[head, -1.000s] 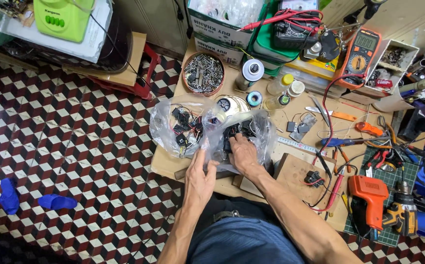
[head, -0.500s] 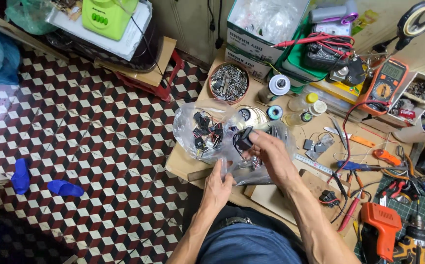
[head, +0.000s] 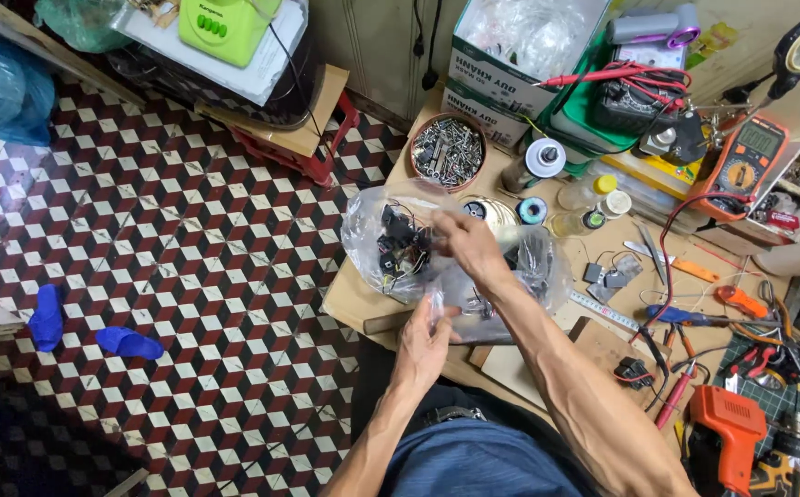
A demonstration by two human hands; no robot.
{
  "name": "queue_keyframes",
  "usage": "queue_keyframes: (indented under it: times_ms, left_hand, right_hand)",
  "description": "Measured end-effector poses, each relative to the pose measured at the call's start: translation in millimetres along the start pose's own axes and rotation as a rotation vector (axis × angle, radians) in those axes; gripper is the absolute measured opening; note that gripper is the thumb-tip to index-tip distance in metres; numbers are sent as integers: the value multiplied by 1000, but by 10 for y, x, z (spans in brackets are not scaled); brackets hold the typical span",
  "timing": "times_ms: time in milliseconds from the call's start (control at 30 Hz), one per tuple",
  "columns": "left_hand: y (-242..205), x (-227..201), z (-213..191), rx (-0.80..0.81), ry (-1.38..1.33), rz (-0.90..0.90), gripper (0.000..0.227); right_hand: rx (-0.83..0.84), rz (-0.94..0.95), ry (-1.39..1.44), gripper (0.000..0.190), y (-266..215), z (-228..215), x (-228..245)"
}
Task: Sort and inspect various small electronic components, wires, and switches from plastic bags on a workshop table.
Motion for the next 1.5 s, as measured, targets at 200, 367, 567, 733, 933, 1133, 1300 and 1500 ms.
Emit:
queue_keyframes:
  times_ms: [200,367,567,733,933,1133,1300,1500]
  left_hand:
    - [44,-209,-87,23,-55,78,49]
    - [32,-436,-137,-81,281,391,55]
    - [67,-849,-179,0,393,365,59]
    - [320,-856,-324,62,429,449,59]
    - [514,-912,-424,219,346,268,60]
    - [640,-869,-506,246,425,475,65]
    - [666,-889,-518,296,483,332,71]
    - [618,-782,-500,396,559,224,71]
  right_hand:
    - [-440,-284,-122,43,-932,-597,205]
    - [-97,-5,-922,29,-731,-549,-977]
    - [-254,56,-961,33,-790,-533,-741]
    - [-352,-93,-998,48,-428,-473,-554]
    - [-241,163,-1178,67,-282,-492,-684]
    - [-295,88,-1123,46,-426,-491,-752]
    - [-630,-264,-860,33,-1013,-408,-123]
    - [-773,-281,238,31,-1468,-491,-372]
Point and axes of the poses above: each hand's wrist, its own y-axis towards the middle knuckle, its own z-axis out of the palm, x = y × z, the point moved 7 cm from there along y, towards the middle knuckle, and after that the axes turned 9 degrees about -z, right-handed, at the moved point
